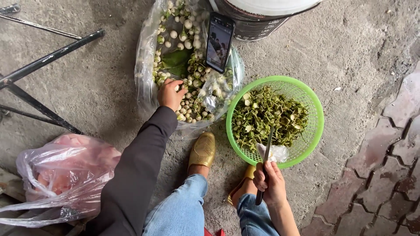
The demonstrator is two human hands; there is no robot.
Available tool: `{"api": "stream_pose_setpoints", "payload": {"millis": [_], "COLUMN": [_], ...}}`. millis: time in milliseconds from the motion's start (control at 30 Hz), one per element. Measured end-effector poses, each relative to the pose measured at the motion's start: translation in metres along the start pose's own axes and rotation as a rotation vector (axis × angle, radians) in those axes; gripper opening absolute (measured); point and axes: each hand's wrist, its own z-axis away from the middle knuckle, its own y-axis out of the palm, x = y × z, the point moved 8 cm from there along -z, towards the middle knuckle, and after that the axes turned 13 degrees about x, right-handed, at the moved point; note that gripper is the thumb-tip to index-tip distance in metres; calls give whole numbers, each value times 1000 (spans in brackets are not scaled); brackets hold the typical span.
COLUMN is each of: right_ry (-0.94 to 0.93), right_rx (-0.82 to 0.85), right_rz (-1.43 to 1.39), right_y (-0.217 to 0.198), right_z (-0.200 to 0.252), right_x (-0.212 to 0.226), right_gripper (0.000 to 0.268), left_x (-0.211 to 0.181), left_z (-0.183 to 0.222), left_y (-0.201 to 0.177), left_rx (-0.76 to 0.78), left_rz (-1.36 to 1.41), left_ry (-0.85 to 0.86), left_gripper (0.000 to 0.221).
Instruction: Trimming stems from small vegetables using a knife and sorting them into containers.
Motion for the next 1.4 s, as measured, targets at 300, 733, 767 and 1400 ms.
{"api": "stream_pose_setpoints", "payload": {"millis": [300, 733, 767, 1400], "right_ry": [11, 108, 120, 123], "right_rx": [-41, 175, 240, 336], "right_rz": [5, 487, 509, 509], "right_y": [-10, 15, 23, -12], "right_z": [1, 11, 11, 33], "right_x": [-5, -11, -12, -16], "right_gripper": [48, 26, 27, 44], "left_x": [-10, -184, -190, -266], "left_z": [24, 196, 208, 221], "left_y": [-23, 91, 102, 52], "left_rx": [-19, 1066, 1129, 1103], "left_rz": [253, 1325, 1299, 519], "left_ry": [-126, 67, 20, 638], "left_gripper": [24, 30, 31, 28]}}
